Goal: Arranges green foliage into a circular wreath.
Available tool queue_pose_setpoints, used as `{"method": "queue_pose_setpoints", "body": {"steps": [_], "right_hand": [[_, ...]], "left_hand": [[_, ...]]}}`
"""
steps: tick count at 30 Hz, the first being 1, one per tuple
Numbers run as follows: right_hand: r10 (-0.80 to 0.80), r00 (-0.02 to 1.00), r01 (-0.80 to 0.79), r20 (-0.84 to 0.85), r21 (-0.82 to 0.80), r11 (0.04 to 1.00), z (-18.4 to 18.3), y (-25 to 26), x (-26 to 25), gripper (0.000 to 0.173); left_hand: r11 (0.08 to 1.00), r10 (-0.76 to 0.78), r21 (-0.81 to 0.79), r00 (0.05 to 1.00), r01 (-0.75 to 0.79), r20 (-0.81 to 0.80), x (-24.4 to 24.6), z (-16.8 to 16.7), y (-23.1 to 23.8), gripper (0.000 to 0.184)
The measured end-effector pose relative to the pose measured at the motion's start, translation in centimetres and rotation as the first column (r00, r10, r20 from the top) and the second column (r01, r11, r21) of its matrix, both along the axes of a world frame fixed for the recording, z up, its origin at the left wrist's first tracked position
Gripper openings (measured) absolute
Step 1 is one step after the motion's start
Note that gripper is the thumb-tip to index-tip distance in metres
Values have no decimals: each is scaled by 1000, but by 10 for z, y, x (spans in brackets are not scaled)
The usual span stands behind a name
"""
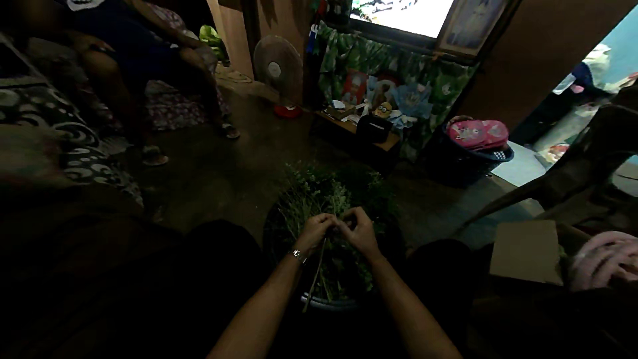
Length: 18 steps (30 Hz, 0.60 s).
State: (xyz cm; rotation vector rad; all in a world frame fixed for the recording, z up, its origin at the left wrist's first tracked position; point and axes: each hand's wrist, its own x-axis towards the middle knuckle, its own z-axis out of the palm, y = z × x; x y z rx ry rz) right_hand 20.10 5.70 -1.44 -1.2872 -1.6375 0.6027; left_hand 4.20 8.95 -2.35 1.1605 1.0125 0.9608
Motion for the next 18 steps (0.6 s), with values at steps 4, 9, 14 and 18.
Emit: {"method": "queue_pose_setpoints", "body": {"steps": [4,9,14,18], "right_hand": [[-58,988,4,-140,-357,934,8,4,7,79],[-1,980,-83,-200,-414,907,9,7,8,30],[-24,994,-16,-102,-369,929,10,7,9,18],[-19,999,4,-43,-328,945,13,5,10,18]], "left_hand": [[995,-70,57,988,78,-137,1,6,-4,19],[987,-127,64,966,145,-225,4,11,-8,23],[984,-154,46,950,173,-271,3,10,-6,23],[982,-187,-3,967,189,-176,2,9,-6,21]]}}
